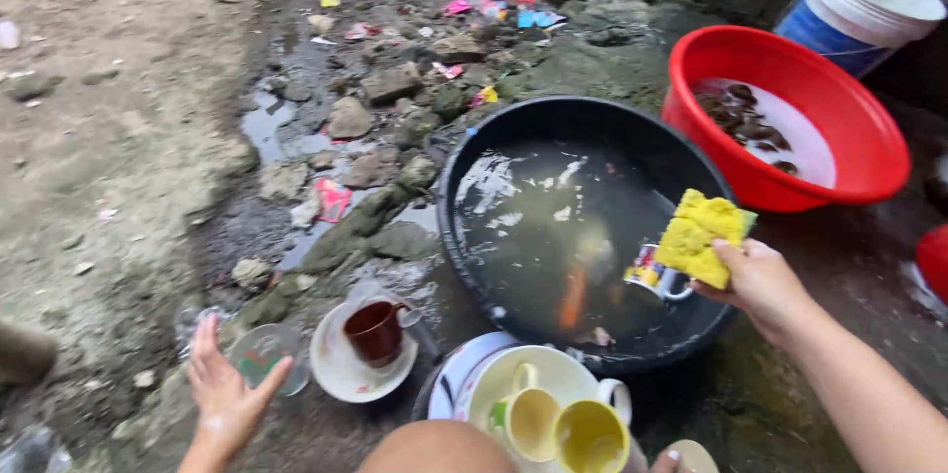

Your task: Washing various dishes including plates, bowls, and spoons by hand using a sponge and basins of water in an outdoor setting.

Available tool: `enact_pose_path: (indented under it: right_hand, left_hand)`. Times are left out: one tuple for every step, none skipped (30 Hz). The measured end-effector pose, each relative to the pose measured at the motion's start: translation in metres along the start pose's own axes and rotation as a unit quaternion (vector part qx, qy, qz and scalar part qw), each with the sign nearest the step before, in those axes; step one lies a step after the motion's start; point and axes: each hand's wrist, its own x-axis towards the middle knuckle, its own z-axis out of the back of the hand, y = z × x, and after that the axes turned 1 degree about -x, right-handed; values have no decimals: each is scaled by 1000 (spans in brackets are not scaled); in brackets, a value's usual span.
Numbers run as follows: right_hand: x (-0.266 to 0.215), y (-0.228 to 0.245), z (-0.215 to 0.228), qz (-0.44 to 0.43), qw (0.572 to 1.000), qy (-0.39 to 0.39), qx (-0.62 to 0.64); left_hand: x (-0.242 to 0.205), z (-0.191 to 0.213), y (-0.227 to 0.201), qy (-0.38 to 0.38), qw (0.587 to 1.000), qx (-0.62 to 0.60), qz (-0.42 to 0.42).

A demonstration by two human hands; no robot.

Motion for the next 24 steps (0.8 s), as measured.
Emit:
enact_pose_path:
  right_hand:
    - [3,0,3,-20,999,-1,-33]
    - [7,1,6,-41,997,-1,-67]
    - [16,-8,13,-42,997,-2,-65]
    - [25,-15,20,-20,986,-10,-167]
    - [40,-18,25,9,965,-20,-260]
    - [50,-17,25,15,967,-23,-253]
    - [53,-25,31,5,965,-10,-263]
    - [56,-34,37,-5,962,3,-273]
    - [60,-44,46,-14,963,-2,-269]
    - [64,-53,53,16,934,-5,-357]
    - [75,-54,61,54,895,-13,-444]
    - [74,-53,69,51,895,-22,-442]
    - [72,-53,73,43,908,-22,-416]
    - [69,-52,75,35,920,-22,-389]
    - [60,-49,74,31,920,-21,-389]
    - [51,-44,72,24,928,-36,-369]
    - [46,-35,72,21,936,-56,-348]
    - [47,-28,74,22,936,-60,-347]
    - [46,-24,76,-35,949,-55,-308]
    - [45,-22,77,-91,958,-49,-267]
    - [46,-28,79,-97,957,-48,-269]
    - [47,-35,82,-94,954,-59,-277]
    - [50,-39,85,-88,952,-73,-285]
    - [52,-42,85,-90,951,-75,-286]
  left_hand:
    - [16,5,-27,24,999,29,-34]
    - [31,10,-54,49,995,59,-68]
    - [49,-6,-75,49,995,59,-69]
    - [68,-23,-97,97,981,73,-149]
    - [98,-41,-120,136,959,87,-234]
    - [118,-60,-155,130,958,88,-241]
    - [127,-79,-190,279,939,97,-177]
    - [136,-99,-225,421,894,106,-109]
    - [134,-144,-223,429,889,107,-116]
    - [133,-188,-220,453,858,185,-156]
    - [136,-238,-222,464,824,256,-199]
    - [138,-268,-238,464,823,252,-208]
    - [137,-293,-248,512,759,321,-244]
    - [136,-316,-257,552,685,385,-278]
    - [126,-357,-260,555,683,385,-279]
    - [117,-397,-263,592,664,375,-260]
    - [115,-441,-272,623,648,363,-245]
    - [109,-428,-299,621,649,363,-248]
    - [100,-416,-322,620,684,346,-165]
    - [90,-403,-345,615,713,325,-81]
    - [81,-406,-349,620,709,325,-79]
    - [73,-409,-354,637,701,316,-47]
    - [68,-414,-361,651,695,306,-17]
    - [62,-433,-360,653,693,305,-18]
